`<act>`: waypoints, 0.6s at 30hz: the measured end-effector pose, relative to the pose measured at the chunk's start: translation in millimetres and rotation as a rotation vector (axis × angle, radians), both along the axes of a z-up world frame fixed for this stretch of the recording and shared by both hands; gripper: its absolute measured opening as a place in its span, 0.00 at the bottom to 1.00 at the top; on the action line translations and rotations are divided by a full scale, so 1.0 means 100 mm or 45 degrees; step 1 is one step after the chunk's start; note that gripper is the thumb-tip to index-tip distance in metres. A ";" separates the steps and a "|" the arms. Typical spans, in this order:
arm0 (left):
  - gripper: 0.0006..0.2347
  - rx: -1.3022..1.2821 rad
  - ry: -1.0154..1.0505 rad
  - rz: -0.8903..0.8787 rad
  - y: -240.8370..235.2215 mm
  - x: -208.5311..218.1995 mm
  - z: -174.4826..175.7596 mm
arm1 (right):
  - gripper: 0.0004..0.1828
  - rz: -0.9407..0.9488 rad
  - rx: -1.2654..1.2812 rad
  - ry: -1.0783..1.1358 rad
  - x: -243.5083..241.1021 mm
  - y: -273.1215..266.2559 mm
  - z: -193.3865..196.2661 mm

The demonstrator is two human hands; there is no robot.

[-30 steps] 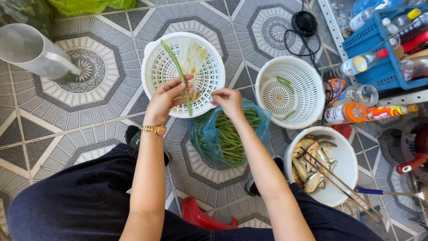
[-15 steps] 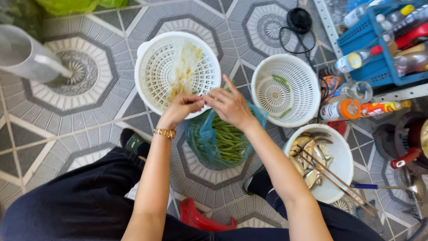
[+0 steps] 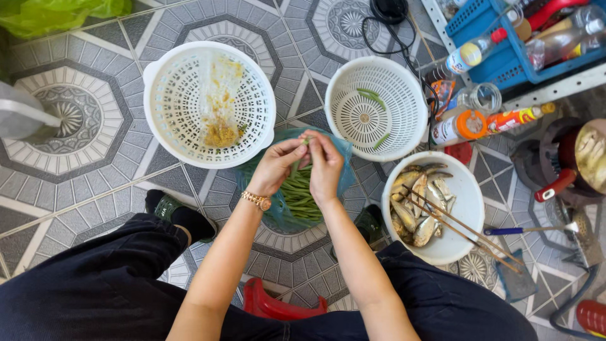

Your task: The person sits on a low stool and snaps the ends off green beans, placing them into a white colander. The person then uses chopsticks to flip fish frying in a pan on a portable stove.

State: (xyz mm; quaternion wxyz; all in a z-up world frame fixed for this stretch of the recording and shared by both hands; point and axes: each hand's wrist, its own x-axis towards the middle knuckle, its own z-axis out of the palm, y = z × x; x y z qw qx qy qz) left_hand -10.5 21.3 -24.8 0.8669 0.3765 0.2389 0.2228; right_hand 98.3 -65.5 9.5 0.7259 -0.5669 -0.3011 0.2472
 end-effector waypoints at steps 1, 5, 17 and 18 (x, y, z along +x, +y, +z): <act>0.11 0.001 -0.088 0.013 -0.05 0.09 0.03 | 0.11 0.055 0.116 0.329 0.06 -0.01 -0.06; 0.12 -0.015 -0.139 0.075 -0.11 0.31 0.14 | 0.16 0.082 0.381 1.022 0.42 -0.03 -0.31; 0.09 0.486 0.459 0.187 -0.01 0.38 -1.24 | 0.33 -0.188 0.134 1.463 1.71 -0.23 -1.29; 0.08 0.799 0.644 0.163 0.01 0.31 -1.38 | 0.40 -0.345 0.023 1.356 1.95 -0.19 -1.15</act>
